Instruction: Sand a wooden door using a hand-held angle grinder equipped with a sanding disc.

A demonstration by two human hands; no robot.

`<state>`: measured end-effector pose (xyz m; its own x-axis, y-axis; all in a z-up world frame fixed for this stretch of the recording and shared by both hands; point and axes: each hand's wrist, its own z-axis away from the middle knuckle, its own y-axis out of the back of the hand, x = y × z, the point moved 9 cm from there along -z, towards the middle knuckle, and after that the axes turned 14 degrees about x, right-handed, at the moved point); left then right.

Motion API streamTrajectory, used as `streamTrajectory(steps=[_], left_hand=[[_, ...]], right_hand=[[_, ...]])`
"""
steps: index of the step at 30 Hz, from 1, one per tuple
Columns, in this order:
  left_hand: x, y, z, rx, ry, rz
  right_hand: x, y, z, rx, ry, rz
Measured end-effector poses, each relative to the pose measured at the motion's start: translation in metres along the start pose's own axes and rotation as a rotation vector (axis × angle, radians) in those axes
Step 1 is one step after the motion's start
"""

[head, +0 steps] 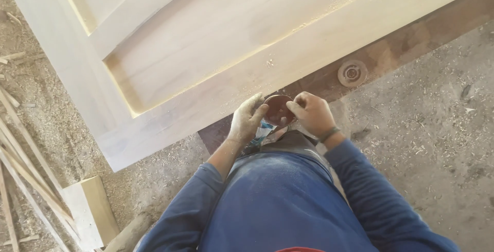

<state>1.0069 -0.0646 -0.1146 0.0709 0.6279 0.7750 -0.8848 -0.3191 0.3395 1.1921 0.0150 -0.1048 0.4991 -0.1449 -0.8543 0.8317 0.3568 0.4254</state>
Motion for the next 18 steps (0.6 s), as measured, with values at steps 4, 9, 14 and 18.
streamTrajectory(steps=[4, 9, 14, 18], left_hand=[[0.013, -0.014, -0.008, -0.029, -0.179, -0.104], [0.025, -0.017, -0.007, -0.022, -0.316, -0.205], [0.018, -0.019, -0.007, -0.019, -0.31, -0.158], [0.017, -0.018, -0.01, 0.001, -0.288, -0.19]], right_hand=[[-0.016, 0.004, -0.002, 0.197, 0.103, 0.322], [-0.024, 0.006, -0.002, 0.192, 0.11, 0.405], [-0.026, 0.004, 0.003, 0.134, 0.062, 0.398], [-0.022, -0.001, 0.0, 0.126, 0.063, 0.427]])
